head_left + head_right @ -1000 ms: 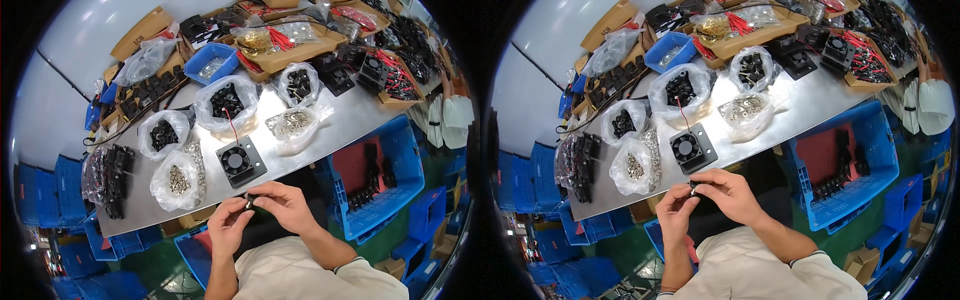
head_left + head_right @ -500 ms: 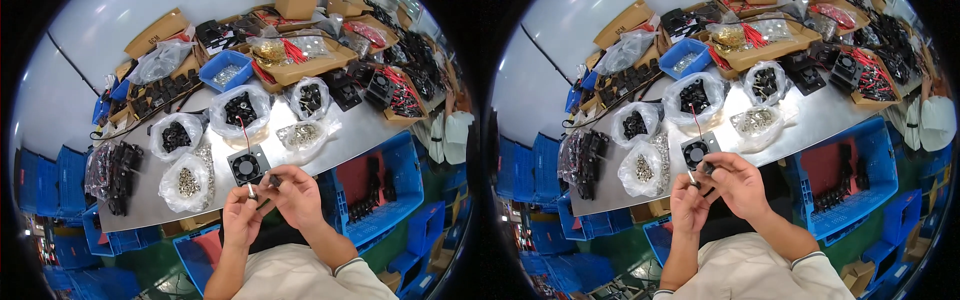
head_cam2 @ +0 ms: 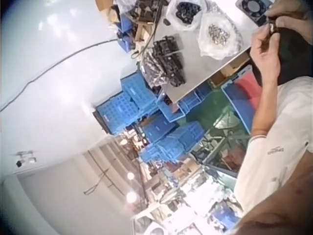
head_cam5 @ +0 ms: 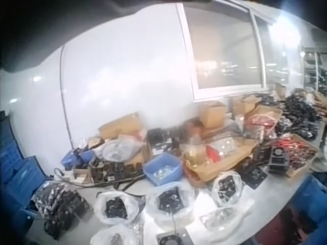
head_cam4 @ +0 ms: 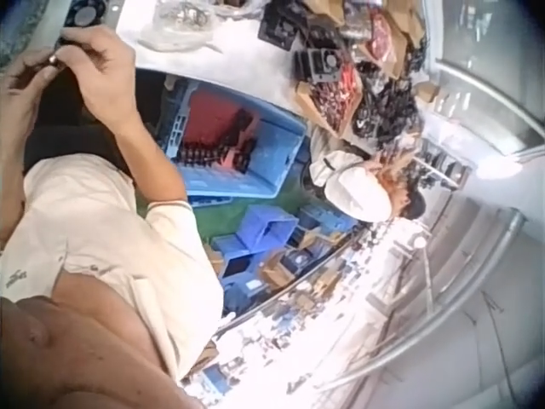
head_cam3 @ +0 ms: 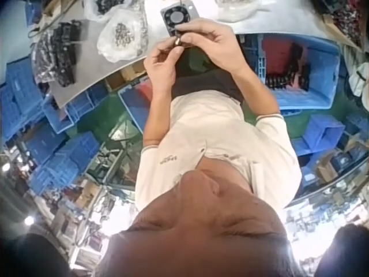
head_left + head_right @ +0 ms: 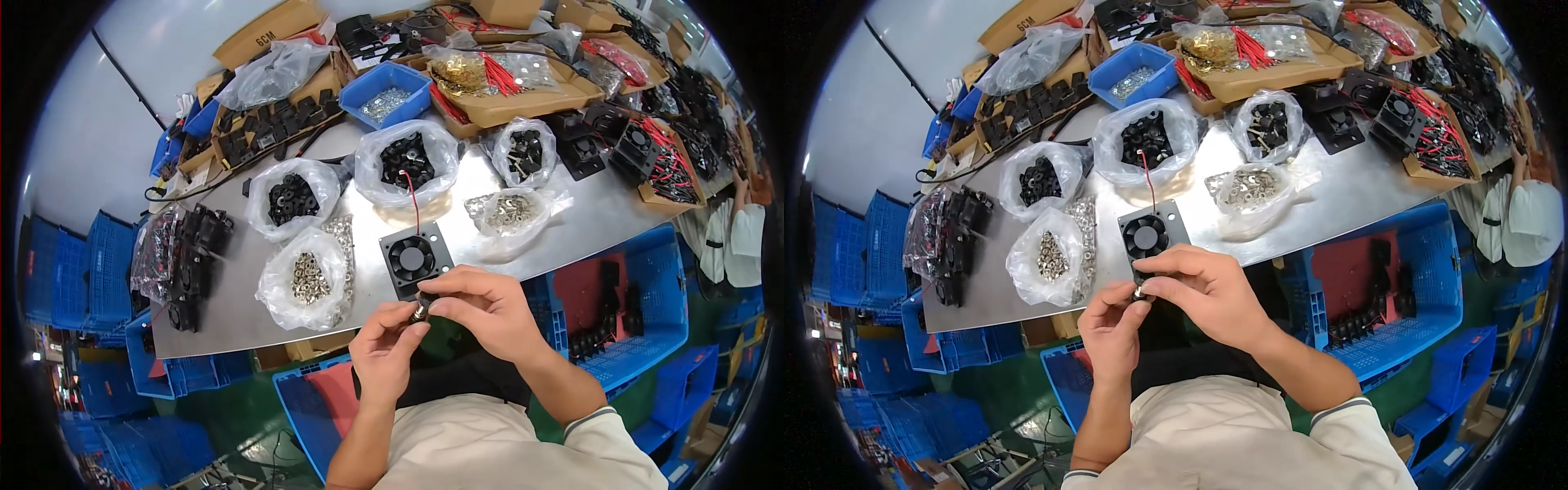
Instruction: Manually assembling small electronic cooling fans by inserting fan blades and housing components at a factory workbench.
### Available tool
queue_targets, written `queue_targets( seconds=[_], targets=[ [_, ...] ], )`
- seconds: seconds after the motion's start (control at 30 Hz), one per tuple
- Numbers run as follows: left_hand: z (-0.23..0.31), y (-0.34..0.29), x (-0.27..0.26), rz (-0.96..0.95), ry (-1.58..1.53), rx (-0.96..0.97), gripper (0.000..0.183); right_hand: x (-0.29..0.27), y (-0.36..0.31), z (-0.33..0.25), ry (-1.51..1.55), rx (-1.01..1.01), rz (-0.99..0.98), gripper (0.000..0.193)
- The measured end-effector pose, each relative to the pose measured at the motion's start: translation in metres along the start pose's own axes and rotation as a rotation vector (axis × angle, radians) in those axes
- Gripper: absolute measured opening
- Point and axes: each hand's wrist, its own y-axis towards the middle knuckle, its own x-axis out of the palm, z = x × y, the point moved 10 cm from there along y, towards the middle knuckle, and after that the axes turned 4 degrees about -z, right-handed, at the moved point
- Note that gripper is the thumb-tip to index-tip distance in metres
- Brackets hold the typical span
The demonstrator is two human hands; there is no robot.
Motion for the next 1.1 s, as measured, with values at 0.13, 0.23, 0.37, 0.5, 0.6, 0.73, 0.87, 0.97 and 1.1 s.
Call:
queue_targets(
  seconds=[0.13, 0.23, 0.37, 0.5, 0.6, 0.73, 0.87, 0.97, 1.1],
  targets=[
    [-0.003, -0.004, -0.005, 0.025, 0.112, 0.041, 0.026, -0.006, -0.003, 0.015, 0.080, 0.029, 0.064, 0.028],
    [-0.012, -0.002, -0.001, 0.004, -0.116, -0.048, 0.026, -0.006, -0.006, 0.014, 0.090, 0.036, 0.070, 0.028],
    [-0.015, -0.001, -0.001, -0.042, -0.214, -0.063, 0.027, -0.005, -0.009, 0.015, 0.107, 0.002, 0.034, 0.027],
    [-0.008, 0.003, 0.005, -0.097, -0.073, -0.080, 0.028, -0.014, -0.015, 0.051, 0.486, 0.202, 0.123, 0.027],
    [0.001, 0.004, 0.013, -0.114, -0.003, -0.060, 0.028, -0.012, -0.018, 0.068, 0.757, 0.256, 0.182, 0.031],
    [-0.002, 0.006, 0.011, -0.078, 0.163, -0.082, 0.028, -0.017, -0.019, 0.071, 0.728, 0.252, 0.248, 0.031],
    [0.000, 0.007, 0.012, -0.048, 0.202, -0.082, 0.026, -0.020, -0.019, 0.065, 0.617, 0.224, 0.251, 0.029],
    [0.004, 0.007, 0.012, -0.032, 0.261, -0.084, 0.025, -0.018, -0.017, 0.058, 0.535, 0.182, 0.221, 0.028],
    [0.007, 0.008, 0.013, -0.035, 0.304, -0.093, 0.025, -0.020, -0.017, 0.054, 0.478, 0.142, 0.221, 0.026]
  ],
)
